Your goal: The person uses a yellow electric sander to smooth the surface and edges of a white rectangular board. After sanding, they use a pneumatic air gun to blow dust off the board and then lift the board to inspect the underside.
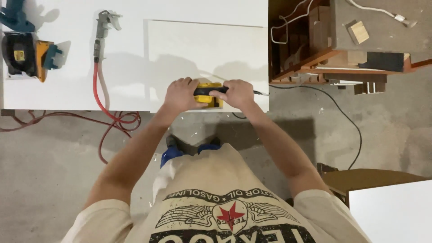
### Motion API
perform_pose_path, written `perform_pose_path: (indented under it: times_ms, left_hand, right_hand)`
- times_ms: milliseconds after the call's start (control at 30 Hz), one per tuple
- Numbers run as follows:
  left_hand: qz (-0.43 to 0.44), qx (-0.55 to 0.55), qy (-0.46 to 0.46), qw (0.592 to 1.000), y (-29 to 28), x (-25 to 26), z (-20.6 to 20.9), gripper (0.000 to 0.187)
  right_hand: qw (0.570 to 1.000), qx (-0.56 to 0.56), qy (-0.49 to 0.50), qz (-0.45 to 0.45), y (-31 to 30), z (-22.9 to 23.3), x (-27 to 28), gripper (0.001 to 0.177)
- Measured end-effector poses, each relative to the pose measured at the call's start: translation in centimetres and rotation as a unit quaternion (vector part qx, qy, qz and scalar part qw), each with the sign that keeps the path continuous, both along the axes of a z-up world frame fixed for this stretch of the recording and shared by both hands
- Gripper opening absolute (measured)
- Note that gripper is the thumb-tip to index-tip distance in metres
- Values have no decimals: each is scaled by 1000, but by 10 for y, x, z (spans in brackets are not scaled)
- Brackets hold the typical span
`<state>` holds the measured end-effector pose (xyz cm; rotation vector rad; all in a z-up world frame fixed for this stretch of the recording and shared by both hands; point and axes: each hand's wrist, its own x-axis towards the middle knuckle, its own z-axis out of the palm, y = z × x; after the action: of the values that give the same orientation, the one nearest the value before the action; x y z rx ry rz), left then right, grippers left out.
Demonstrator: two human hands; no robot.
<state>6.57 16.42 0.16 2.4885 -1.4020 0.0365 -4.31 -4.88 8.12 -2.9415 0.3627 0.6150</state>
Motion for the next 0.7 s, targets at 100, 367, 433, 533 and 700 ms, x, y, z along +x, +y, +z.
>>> perform_pose_path:
  times_ms: [100,367,433,533,700]
  left_hand:
    - [13,20,28,999,-17,6,-9,96]
    - [-3,-26,2,1000,24,7,-3,93]
    - [14,-38,-22,999,19,17,-7,92]
    - [30,-41,-8,999,12,6,-14,91]
    - [8,-51,-9,999,41,15,-14,93]
  right_hand:
    - [1000,-21,-1,13,-18,-7,8,80]
    - [1000,13,20,-11,18,-8,10,77]
    - [1000,18,8,-6,13,-8,22,77]
    - [1000,-3,0,7,10,-2,19,74]
    - [998,35,42,-10,46,18,19,69]
